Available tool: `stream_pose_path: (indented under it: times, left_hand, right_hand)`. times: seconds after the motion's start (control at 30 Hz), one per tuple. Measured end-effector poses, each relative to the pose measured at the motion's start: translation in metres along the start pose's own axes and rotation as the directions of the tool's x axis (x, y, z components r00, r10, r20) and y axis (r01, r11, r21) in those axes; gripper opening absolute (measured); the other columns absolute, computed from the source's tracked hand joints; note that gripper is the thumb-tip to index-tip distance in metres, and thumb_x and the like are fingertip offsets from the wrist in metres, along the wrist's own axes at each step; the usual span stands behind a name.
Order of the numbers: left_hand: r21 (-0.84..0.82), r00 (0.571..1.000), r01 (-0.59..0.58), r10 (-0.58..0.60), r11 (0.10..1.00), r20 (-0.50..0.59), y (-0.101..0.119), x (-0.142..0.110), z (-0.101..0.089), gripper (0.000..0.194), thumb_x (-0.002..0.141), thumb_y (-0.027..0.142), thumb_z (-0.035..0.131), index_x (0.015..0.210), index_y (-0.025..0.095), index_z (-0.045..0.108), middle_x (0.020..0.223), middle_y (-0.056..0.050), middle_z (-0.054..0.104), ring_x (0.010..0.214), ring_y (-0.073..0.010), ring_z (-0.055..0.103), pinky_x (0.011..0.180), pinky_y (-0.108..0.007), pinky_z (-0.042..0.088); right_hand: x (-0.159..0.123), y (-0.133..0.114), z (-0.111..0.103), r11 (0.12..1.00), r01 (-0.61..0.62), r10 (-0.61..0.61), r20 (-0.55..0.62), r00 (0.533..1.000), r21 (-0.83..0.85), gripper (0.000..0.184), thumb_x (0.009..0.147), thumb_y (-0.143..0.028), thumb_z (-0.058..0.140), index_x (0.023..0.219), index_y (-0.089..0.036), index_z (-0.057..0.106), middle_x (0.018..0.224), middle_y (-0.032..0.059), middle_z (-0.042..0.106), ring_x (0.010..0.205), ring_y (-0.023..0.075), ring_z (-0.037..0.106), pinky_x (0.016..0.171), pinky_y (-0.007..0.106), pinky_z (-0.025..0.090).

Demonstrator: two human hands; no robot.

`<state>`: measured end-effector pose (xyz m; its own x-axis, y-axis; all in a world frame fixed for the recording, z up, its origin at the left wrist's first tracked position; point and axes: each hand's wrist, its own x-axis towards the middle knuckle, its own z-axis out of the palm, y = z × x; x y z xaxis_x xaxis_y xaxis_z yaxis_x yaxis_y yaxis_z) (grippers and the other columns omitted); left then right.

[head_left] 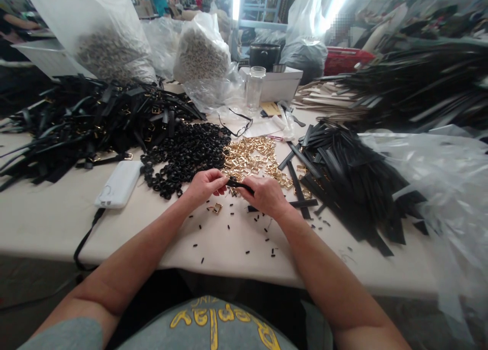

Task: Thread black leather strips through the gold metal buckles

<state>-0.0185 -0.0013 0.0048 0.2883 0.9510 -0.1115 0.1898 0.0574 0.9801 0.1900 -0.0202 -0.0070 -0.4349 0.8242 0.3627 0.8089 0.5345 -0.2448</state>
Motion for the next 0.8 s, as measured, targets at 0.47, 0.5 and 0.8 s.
stream_pose_path:
  times: [0.47,0.5,0.8]
  left_hand:
    - [-0.094,0.996,0.068,-0.062,0.993,0.068,-0.005,0.001,0.005,0.038,0.069,0.052,0.073,0.065,0.017,0.06,0.059,-0.002,0.062,0.049,-0.0112,0.053,0.047,-0.023,0.04]
    - [-0.11,0.995,0.072,-0.065,0.991,0.07,-0.006,0.002,0.004,0.037,0.07,0.051,0.073,0.065,0.017,0.06,0.059,-0.001,0.061,0.048,-0.0104,0.052,0.046,-0.022,0.039]
    - [-0.265,0.986,0.114,-0.075,0.958,0.152,-0.01,0.002,0.004,0.034,0.072,0.046,0.075,0.065,0.017,0.059,0.058,0.0,0.06,0.046,-0.0077,0.048,0.045,-0.021,0.038]
  right_hand:
    - [0.002,-0.013,0.014,0.983,0.074,-0.038,-0.209,0.977,0.167,0.02,0.094,-0.039,0.06,0.102,-0.022,0.065,0.095,0.0031,0.071,0.083,0.0163,0.065,0.069,0.025,0.043]
    - [0.002,-0.012,0.013,0.984,0.078,-0.043,-0.21,0.977,0.162,0.021,0.094,-0.041,0.06,0.102,-0.022,0.065,0.094,0.003,0.071,0.083,0.0165,0.065,0.069,0.025,0.042]
    - [0.001,-0.015,0.013,0.991,0.107,-0.085,-0.241,0.967,0.077,0.027,0.1,-0.037,0.049,0.087,-0.019,0.064,0.077,0.0015,0.067,0.067,0.0135,0.059,0.061,0.025,0.035]
